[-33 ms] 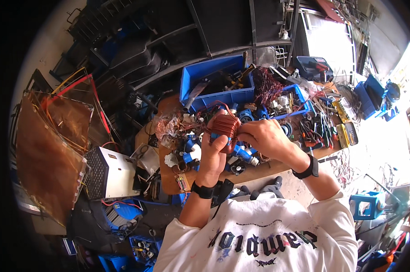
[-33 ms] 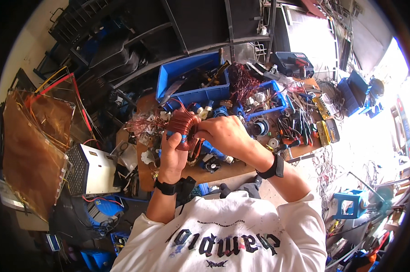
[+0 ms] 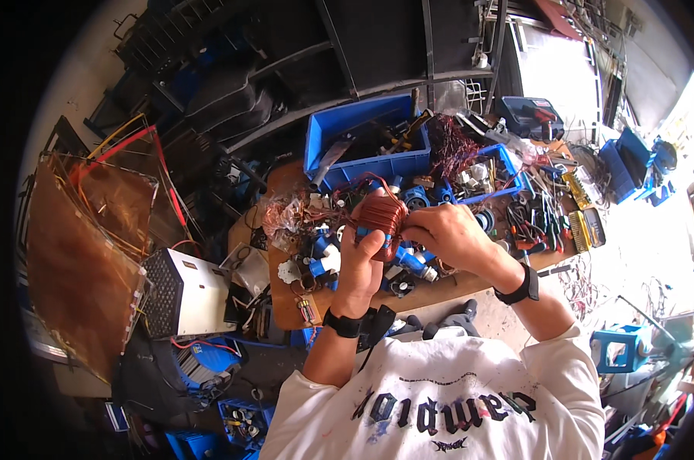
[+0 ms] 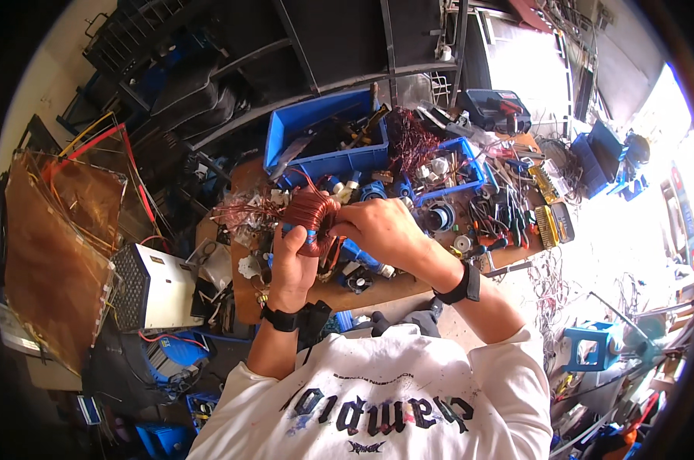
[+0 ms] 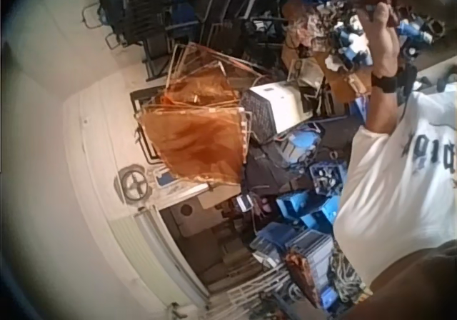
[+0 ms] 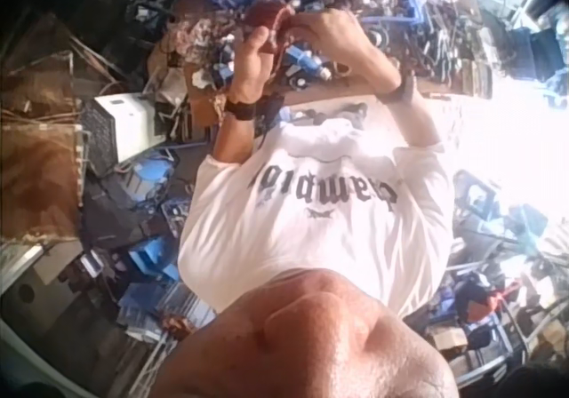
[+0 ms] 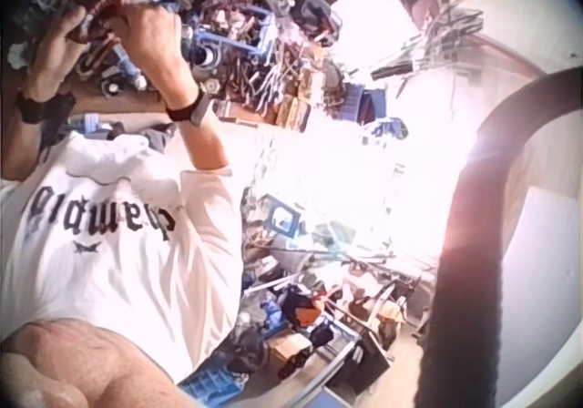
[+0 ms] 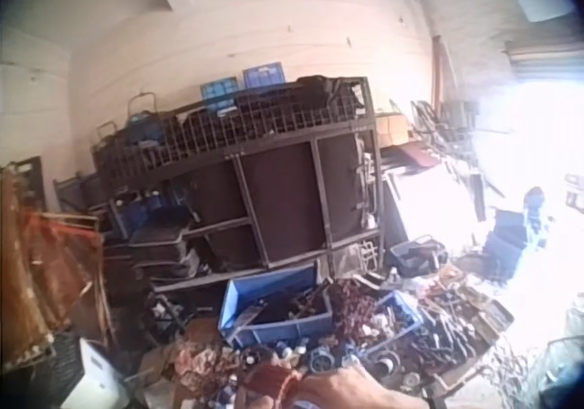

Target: The person winds red insulated wire around a cylindrical core held in their left hand. They use their right hand to wrap the wire in a tight spiral pattern, occasionally adjusting the coil to maintain alignment. The task is performed continuously over a cluttered workbench filled with various electronic components and tools.

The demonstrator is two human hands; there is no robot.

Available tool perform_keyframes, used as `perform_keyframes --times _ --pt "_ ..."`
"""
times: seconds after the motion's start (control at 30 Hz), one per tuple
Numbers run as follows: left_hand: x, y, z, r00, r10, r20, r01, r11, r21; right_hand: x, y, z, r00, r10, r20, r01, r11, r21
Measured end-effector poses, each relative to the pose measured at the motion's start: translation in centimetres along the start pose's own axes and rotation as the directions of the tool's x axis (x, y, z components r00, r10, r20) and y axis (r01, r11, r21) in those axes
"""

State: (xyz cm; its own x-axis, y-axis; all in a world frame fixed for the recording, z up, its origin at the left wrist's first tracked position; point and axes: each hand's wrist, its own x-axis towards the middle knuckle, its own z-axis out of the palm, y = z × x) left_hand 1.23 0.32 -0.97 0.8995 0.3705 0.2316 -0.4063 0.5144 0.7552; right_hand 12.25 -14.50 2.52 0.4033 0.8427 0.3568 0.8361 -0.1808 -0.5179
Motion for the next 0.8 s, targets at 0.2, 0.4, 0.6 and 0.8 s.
perform_keyframes --times 0.2,0.4,0.6,0.8 --pt "-0.2 0.2 -0.4 0.999 0.008 -0.042 -0.009 1.0 -0.024 -0.4 0.1 0.2 1.0 0.019 -0.004 -0.019 0.998 0.052" --pt "0.0 0.2 -1.0 0.999 -0.007 -0.046 0.005 0.999 -0.047 -0.6 0.5 -0.5 0.999 -0.035 0.015 0.036 0.998 -0.057" --pt "0.3 0.8 -1.7 1.0 0.002 -0.026 -0.003 1.0 -0.028 -2.0 2.0 -5.4 0.99 -0.02 0.139 0.064 0.946 -0.318" --pt "0.7 1.1 -1.3 1.0 -0.002 -0.031 0.0 0.999 -0.051 -2.3 2.8 -7.7 0.986 -0.109 0.129 0.137 0.964 -0.228"
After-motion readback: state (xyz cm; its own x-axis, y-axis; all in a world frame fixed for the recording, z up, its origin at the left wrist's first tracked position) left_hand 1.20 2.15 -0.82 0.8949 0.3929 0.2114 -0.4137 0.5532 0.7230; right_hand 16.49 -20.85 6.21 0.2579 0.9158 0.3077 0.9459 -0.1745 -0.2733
